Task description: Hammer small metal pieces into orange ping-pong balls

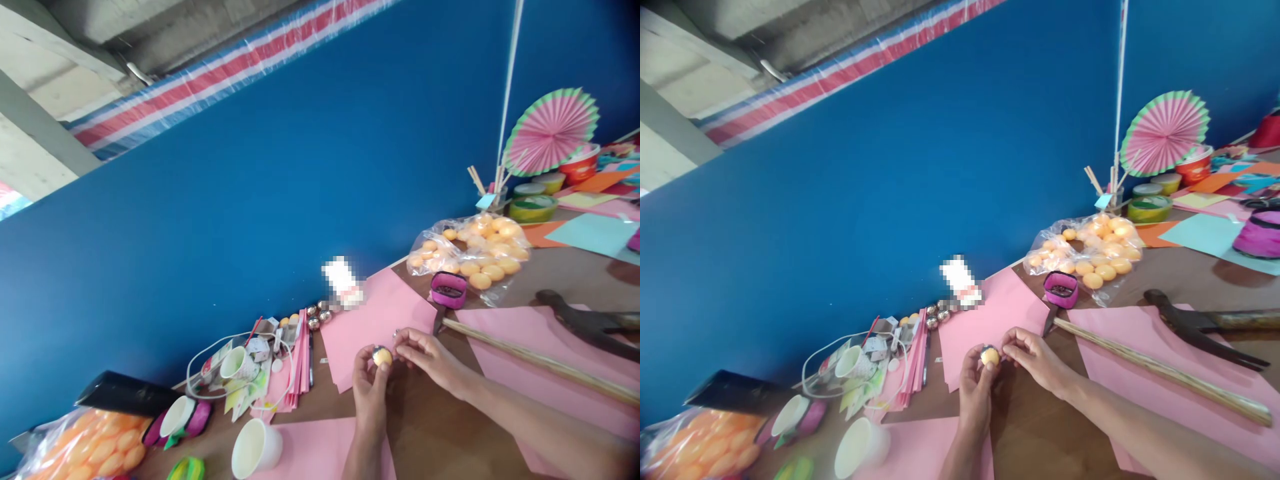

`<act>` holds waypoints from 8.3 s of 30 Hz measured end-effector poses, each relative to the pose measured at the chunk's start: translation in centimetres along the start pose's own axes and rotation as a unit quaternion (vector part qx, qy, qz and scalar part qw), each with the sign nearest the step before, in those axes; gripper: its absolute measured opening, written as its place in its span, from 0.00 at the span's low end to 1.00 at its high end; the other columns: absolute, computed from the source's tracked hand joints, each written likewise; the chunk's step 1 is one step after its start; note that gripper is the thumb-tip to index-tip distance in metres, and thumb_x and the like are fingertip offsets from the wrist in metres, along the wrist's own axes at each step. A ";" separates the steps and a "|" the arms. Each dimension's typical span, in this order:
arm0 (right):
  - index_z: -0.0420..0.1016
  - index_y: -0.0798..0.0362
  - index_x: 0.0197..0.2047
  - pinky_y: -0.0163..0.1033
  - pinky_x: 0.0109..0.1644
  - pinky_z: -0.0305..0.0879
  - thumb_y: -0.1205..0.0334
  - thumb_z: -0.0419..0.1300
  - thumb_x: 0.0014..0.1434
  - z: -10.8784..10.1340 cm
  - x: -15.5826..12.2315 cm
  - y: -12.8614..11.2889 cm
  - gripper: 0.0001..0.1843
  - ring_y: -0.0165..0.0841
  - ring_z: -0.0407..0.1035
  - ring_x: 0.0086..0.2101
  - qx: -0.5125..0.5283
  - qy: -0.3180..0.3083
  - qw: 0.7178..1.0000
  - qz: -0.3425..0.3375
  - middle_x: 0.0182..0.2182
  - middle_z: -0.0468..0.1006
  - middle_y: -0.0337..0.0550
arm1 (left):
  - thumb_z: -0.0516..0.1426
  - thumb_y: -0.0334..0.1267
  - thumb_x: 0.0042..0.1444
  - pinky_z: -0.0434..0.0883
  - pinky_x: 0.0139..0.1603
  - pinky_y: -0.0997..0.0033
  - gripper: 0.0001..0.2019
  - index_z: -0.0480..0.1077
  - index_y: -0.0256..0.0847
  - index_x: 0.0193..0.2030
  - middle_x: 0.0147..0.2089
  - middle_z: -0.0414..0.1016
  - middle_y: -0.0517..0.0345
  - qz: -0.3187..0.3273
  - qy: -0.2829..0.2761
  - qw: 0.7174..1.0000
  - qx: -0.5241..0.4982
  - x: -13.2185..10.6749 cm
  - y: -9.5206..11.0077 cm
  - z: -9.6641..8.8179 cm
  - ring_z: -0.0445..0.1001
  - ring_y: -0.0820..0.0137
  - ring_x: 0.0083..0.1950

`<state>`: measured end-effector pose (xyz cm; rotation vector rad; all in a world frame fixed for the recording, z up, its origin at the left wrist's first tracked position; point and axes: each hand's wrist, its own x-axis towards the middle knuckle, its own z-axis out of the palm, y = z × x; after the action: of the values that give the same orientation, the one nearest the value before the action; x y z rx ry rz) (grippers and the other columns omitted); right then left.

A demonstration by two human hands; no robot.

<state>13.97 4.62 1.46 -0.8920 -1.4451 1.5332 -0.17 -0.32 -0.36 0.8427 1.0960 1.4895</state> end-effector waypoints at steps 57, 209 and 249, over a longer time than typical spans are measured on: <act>0.68 0.53 0.29 0.33 0.32 0.60 0.54 0.55 0.53 0.3 -0.3 -0.6 0.10 0.28 0.61 0.27 -0.035 0.013 0.999 -0.015 0.25 0.67 0.36 | 0.59 0.39 0.47 0.63 0.53 0.61 0.21 0.64 0.38 0.49 0.47 0.72 0.48 -0.025 0.027 0.999 0.000 0.1 0.5 0.4 0.69 0.63 0.50; 0.66 0.55 0.33 0.42 0.44 0.64 0.60 0.62 0.48 0.4 -0.3 0.3 0.11 0.35 0.69 0.39 0.068 -0.032 0.995 0.065 0.37 0.74 0.43 | 0.60 0.35 0.44 0.65 0.51 0.61 0.16 0.71 0.41 0.43 0.45 0.71 0.51 0.049 -0.001 0.985 0.166 -0.2 0.9 0.5 0.69 0.62 0.49; 0.67 0.52 0.45 0.40 0.44 0.65 0.61 0.58 0.52 0.3 -0.4 0.9 0.15 0.34 0.67 0.39 0.002 -0.059 0.998 0.005 0.37 0.72 0.42 | 0.55 0.37 0.51 0.64 0.53 0.59 0.20 0.63 0.39 0.52 0.49 0.70 0.47 0.009 -0.036 0.993 0.110 -0.5 0.7 0.1 0.68 0.62 0.51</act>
<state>13.81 4.11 0.54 -0.8187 -1.5238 1.6185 -0.23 -0.76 0.30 1.0539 1.2163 1.3589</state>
